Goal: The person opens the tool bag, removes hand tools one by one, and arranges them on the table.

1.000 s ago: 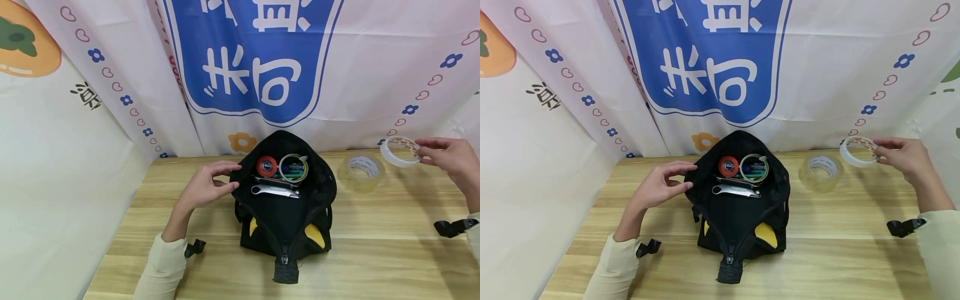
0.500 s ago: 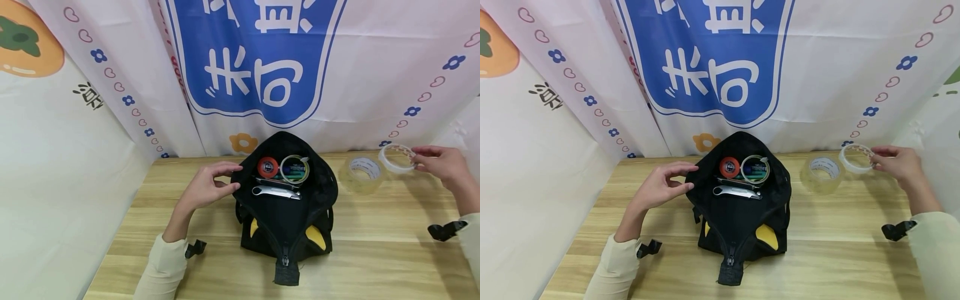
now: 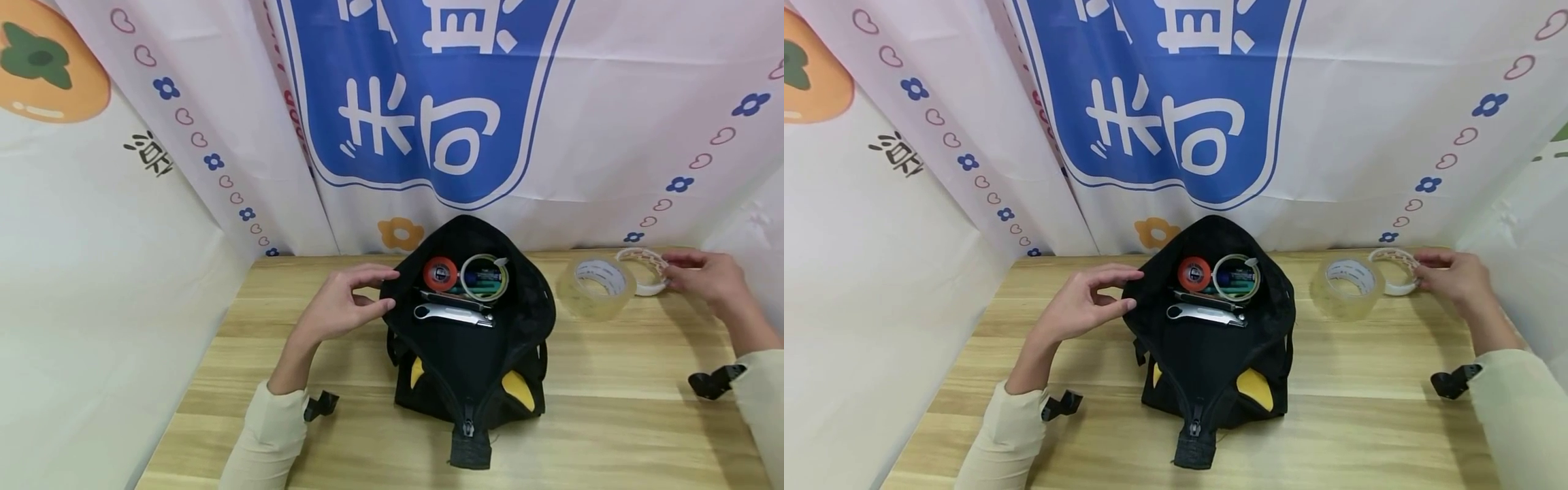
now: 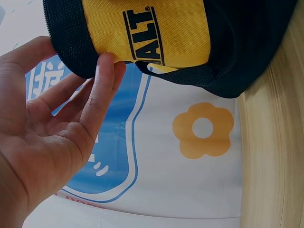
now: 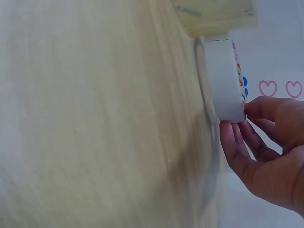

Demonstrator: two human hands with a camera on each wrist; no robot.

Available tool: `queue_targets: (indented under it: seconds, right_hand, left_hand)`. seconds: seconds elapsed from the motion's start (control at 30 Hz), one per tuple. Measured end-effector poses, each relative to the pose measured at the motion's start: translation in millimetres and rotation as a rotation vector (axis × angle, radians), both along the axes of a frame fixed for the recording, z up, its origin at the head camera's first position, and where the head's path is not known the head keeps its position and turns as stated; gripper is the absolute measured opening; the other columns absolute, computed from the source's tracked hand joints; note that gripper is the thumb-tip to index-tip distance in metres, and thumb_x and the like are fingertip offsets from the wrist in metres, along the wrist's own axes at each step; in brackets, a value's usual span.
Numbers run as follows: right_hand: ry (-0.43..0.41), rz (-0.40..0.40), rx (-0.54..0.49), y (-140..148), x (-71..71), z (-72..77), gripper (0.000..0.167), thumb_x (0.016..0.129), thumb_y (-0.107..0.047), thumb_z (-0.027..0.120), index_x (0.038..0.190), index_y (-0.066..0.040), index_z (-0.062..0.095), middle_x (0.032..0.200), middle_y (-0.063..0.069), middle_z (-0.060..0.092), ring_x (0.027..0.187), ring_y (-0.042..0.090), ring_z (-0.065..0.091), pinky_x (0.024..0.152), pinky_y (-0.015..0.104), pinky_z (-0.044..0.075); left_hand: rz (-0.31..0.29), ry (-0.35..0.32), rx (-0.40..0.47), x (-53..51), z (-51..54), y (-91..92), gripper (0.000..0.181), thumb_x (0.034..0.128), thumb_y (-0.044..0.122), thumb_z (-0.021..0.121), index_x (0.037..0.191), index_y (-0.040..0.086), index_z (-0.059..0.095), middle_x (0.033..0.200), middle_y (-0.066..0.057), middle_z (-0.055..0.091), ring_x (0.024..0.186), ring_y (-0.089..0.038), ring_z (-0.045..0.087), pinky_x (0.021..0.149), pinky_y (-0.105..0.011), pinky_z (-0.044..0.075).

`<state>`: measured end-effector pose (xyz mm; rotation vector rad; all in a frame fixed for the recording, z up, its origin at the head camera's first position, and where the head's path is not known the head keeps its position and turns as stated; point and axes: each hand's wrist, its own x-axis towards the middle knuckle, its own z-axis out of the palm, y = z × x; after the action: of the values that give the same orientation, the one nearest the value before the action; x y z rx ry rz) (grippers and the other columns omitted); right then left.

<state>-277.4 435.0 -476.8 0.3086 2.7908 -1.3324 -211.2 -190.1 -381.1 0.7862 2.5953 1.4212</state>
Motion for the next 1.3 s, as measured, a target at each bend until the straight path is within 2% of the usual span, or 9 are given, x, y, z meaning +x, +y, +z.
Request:
queue_targets:
  seconds: [0.23, 0.37, 0.47, 0.53, 0.63, 0.73, 0.83, 0.93, 1.3]
  right_hand:
    - [-0.071, -0.013, 0.041, -2.2, 3.0, -0.8, 0.048, 0.11, -0.012, 0.056, 0.147, 0.017, 0.048, 0.086, -0.006, 0.068, 0.075, -0.004, 0.063, 0.068, 0.022, 0.064]
    - [-0.014, -0.024, 0.18, -8.6, 7.1, 5.7, 0.05, 0.109, -0.019, 0.057, 0.144, 0.016, 0.052, 0.117, 0.039, 0.067, 0.094, 0.032, 0.071, 0.061, 0.019, 0.054]
    - [0.057, -0.024, 0.269, -21.1, 8.5, 19.0, 0.053, 0.107, -0.026, 0.058, 0.143, 0.013, 0.056, 0.139, 0.043, 0.057, 0.116, 0.056, 0.061, 0.065, 0.02, 0.044]
    - [0.107, 0.003, 0.284, -30.8, 7.8, 30.6, 0.055, 0.108, -0.031, 0.059, 0.143, 0.011, 0.058, 0.138, 0.042, 0.06, 0.111, 0.049, 0.067, 0.066, 0.02, 0.045]
    - [0.156, 0.059, 0.274, -47.0, 7.0, 49.3, 0.058, 0.108, -0.039, 0.061, 0.145, 0.005, 0.06, 0.135, 0.035, 0.066, 0.093, 0.007, 0.068, 0.067, 0.016, 0.045]
    - [0.199, 0.105, 0.222, -62.3, 6.0, 65.6, 0.057, 0.106, -0.039, 0.066, 0.146, 0.002, 0.061, 0.112, -0.003, 0.079, 0.081, -0.023, 0.048, 0.065, 0.008, 0.046]
    - [0.249, 0.137, 0.191, -78.6, 6.2, 79.1, 0.054, 0.104, -0.035, 0.07, 0.144, 0.001, 0.063, 0.094, -0.041, 0.058, 0.081, -0.027, 0.048, 0.066, 0.004, 0.045]
    - [0.283, 0.17, 0.172, -93.8, 7.9, 90.6, 0.052, 0.103, -0.033, 0.073, 0.142, 0.0, 0.065, 0.091, -0.049, 0.05, 0.084, -0.026, 0.049, 0.066, 0.004, 0.047]
    - [0.332, 0.314, 0.127, -151.5, 22.3, 126.8, 0.05, 0.102, -0.024, 0.075, 0.146, -0.003, 0.063, 0.142, 0.024, 0.066, 0.101, -0.014, 0.057, 0.079, -0.006, 0.044]
  left_hand:
    - [-0.007, 0.004, -0.001, -1.3, 0.0, 1.0, 0.042, 0.0959, 0.01, 0.08, 0.137, 0.005, 0.073, 0.145, -0.013, 0.068, 0.121, -0.033, 0.07, 0.087, -0.028, 0.067]
    - [-0.008, 0.006, -0.011, -1.1, -0.6, 1.5, 0.042, 0.0959, 0.01, 0.08, 0.137, 0.005, 0.072, 0.145, -0.012, 0.068, 0.122, -0.033, 0.07, 0.088, -0.028, 0.067]
    - [-0.01, 0.006, -0.011, -1.1, -0.4, 1.6, 0.042, 0.0961, 0.01, 0.08, 0.137, 0.005, 0.072, 0.145, -0.013, 0.068, 0.122, -0.033, 0.069, 0.088, -0.028, 0.067]
    - [-0.009, 0.006, -0.009, -1.3, -0.2, 1.5, 0.042, 0.0962, 0.01, 0.08, 0.137, 0.004, 0.072, 0.146, -0.013, 0.068, 0.122, -0.033, 0.069, 0.088, -0.028, 0.067]
    - [-0.007, 0.005, -0.005, -1.3, 0.5, 1.1, 0.042, 0.096, 0.01, 0.08, 0.137, 0.004, 0.072, 0.146, -0.013, 0.068, 0.122, -0.033, 0.069, 0.088, -0.028, 0.067]
    - [-0.008, 0.003, -0.003, -1.4, 0.9, 0.9, 0.042, 0.096, 0.01, 0.08, 0.137, 0.004, 0.072, 0.146, -0.013, 0.067, 0.122, -0.033, 0.069, 0.088, -0.028, 0.067]
    - [-0.007, 0.003, -0.005, -1.6, 1.1, 1.0, 0.042, 0.0961, 0.01, 0.08, 0.137, 0.004, 0.072, 0.146, -0.013, 0.067, 0.122, -0.033, 0.069, 0.088, -0.028, 0.067]
    - [-0.002, 0.001, -0.01, -1.8, 1.3, 1.1, 0.043, 0.0962, 0.011, 0.08, 0.138, 0.005, 0.072, 0.146, -0.013, 0.067, 0.123, -0.033, 0.069, 0.089, -0.028, 0.067]
    - [0.005, 0.001, -0.011, -0.1, 0.8, 0.4, 0.042, 0.0957, 0.011, 0.08, 0.137, 0.005, 0.073, 0.145, -0.012, 0.068, 0.122, -0.032, 0.07, 0.089, -0.03, 0.067]
